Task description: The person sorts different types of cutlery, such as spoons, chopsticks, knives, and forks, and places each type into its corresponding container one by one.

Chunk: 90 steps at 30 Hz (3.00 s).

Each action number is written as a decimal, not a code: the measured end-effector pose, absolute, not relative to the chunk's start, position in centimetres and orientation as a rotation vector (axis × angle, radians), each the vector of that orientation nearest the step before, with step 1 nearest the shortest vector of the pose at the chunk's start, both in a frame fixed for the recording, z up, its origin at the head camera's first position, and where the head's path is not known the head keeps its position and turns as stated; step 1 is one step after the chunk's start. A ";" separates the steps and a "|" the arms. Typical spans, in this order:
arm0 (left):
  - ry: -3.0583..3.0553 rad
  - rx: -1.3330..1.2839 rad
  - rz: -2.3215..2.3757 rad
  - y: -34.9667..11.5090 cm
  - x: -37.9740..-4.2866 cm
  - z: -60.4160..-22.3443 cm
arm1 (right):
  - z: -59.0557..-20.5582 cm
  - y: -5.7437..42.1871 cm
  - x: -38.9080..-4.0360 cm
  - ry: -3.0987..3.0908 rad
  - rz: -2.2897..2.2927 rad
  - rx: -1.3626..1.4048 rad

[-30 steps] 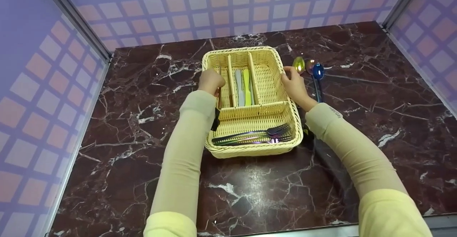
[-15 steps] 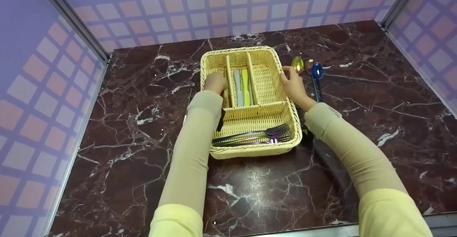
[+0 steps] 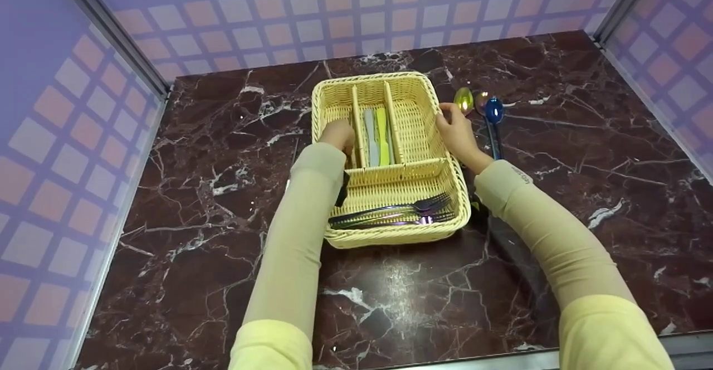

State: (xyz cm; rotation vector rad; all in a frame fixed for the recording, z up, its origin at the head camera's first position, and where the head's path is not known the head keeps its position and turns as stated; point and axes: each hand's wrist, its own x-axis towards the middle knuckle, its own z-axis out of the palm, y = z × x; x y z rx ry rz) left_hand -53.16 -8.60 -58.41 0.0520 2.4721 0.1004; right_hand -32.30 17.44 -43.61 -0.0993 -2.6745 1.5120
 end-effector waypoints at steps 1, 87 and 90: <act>2.455 0.050 0.143 -8.5 -51.5 -56.5 | -43.6 17.4 -32.3 -2.675 1.512 -0.100; 2.798 -0.225 0.760 -7.0 -31.8 -35.7 | -43.5 17.2 -32.2 -2.673 1.491 -0.094; 2.774 -0.234 0.783 -7.1 -31.7 -36.2 | -43.5 17.1 -32.1 -2.677 1.498 -0.090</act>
